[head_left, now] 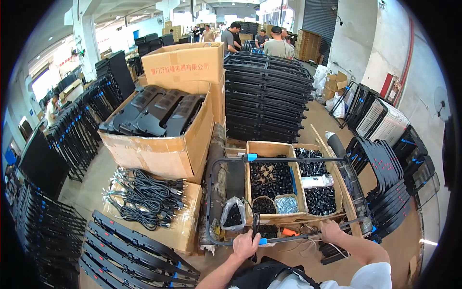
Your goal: Assembling plastic components onto metal frames using an electric screwdriver and hand tools in a factory environment.
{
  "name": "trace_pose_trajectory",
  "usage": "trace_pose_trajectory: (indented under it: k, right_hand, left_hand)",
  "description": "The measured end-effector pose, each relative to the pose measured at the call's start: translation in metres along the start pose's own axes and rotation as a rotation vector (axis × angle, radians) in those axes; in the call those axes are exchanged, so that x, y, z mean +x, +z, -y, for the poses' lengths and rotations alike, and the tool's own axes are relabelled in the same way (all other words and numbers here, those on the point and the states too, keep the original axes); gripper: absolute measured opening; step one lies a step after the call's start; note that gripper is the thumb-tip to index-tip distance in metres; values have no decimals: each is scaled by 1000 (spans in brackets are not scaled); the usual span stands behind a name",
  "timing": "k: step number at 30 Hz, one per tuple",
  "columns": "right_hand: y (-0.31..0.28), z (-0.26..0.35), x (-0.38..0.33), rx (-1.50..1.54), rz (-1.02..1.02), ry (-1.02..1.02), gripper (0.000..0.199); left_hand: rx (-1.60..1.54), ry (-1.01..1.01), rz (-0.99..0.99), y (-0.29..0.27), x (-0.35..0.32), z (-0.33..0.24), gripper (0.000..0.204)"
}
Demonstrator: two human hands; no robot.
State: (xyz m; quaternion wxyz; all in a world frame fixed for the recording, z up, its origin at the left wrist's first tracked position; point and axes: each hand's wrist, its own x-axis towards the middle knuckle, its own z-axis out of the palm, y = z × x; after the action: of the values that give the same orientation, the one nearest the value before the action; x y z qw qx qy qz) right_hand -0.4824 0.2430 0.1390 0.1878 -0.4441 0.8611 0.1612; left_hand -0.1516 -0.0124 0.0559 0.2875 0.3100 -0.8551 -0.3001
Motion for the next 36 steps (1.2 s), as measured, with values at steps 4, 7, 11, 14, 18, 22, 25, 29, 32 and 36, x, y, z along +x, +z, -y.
trace_pose_trajectory:
  k: [4,7,11,14,18,22,25,29,32,36]
  right_hand:
    - [35,-14,16,56,-54,9,54]
    - [71,-34,50,90,87,85,58]
    - [25,-6,1,-119,-258,-152,53]
    - [42,-10,23,-147,-116,-153,54]
    - [-26,14,12,220,204,248,54]
    - [-9,7,-5,-127,-9,-79,50]
    - [9,3,9,-105,41,-37,46]
    - [28,-10,23,31,91,91,33]
    - [16,-5,5,-42,-64,-77,38]
    - [74,-33,38,-72,-69,-46,39]
  left_hand:
    - [-9,1,3,4,-2,4,36]
    - [12,-5,31,5,-1,8,36]
    - [-3,-19,62,1,0,3,38]
    - [2,-60,95,-2,1,2,40]
    - [13,-65,93,5,-5,7,41]
    - [2,-79,115,-1,3,0,42]
    - [6,-79,113,-1,0,1,41]
    - [22,-73,99,0,0,2,41]
    - [23,-57,81,-1,0,2,41]
    - [2,-59,96,1,0,3,41]
